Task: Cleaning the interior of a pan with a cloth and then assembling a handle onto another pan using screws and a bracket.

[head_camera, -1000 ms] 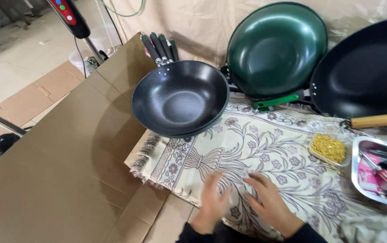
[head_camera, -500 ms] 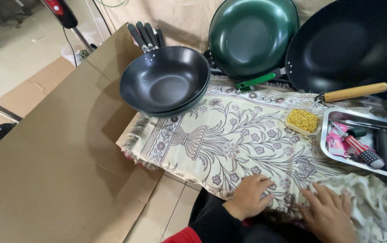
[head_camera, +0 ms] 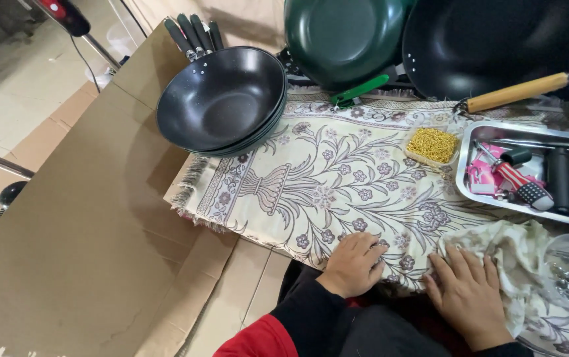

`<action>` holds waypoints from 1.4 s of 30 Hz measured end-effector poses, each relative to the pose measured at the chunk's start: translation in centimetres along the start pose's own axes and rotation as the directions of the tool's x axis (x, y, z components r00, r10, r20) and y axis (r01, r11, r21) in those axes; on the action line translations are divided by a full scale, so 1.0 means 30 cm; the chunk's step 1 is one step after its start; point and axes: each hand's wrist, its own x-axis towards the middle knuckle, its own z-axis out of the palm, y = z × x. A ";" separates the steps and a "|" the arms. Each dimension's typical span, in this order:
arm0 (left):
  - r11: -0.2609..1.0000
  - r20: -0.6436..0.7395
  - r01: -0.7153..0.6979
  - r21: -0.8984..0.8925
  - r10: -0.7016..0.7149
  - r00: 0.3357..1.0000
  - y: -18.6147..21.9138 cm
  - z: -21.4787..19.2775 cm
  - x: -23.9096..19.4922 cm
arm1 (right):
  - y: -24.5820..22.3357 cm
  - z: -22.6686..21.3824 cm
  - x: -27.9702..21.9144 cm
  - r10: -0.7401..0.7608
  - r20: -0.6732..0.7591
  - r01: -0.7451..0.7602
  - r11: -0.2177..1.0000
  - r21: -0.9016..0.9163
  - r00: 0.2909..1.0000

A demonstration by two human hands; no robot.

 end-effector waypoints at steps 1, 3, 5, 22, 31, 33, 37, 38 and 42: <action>1.000 0.017 0.002 0.019 -0.002 1.000 -0.001 0.005 0.000 | -0.002 -0.007 0.004 0.002 -0.016 -0.003 1.000 -0.009 1.000; 0.999 0.035 -0.002 0.033 0.001 0.999 0.001 0.000 0.001 | -0.008 -0.018 0.012 0.010 -0.033 -0.010 1.000 -0.023 0.999; 1.000 0.059 -0.004 0.020 0.003 0.998 0.007 -0.009 0.014 | -0.005 -0.026 0.016 -0.014 -0.063 0.014 1.000 -0.008 0.998; 0.975 0.117 -0.019 0.221 -0.007 0.993 -0.058 0.079 -0.051 | 0.002 -0.081 0.039 -0.083 -0.045 0.092 0.959 0.268 0.996; 0.959 0.178 0.259 0.116 -0.276 0.945 -0.104 0.145 -0.064 | 0.061 -0.191 0.017 -0.064 -0.161 0.153 0.752 0.641 0.985; 0.939 0.175 0.342 0.042 -0.344 0.922 -0.076 0.168 -0.021 | 0.099 -0.270 0.010 -0.033 -0.212 0.168 0.734 0.658 0.977; 0.973 0.190 0.195 -0.120 -0.170 0.967 0.045 0.168 0.138 | 0.235 -0.420 -0.036 0.126 -0.387 0.125 0.819 0.560 0.913; 0.969 0.247 0.166 -0.182 -0.119 0.962 0.080 0.162 0.185 | 0.279 -0.438 -0.055 0.195 -0.462 0.073 0.863 0.499 0.865; 0.955 0.159 0.019 -0.296 0.029 0.987 0.251 0.173 0.384 | 0.525 -0.445 -0.217 0.383 -0.586 -0.166 0.906 0.389 0.714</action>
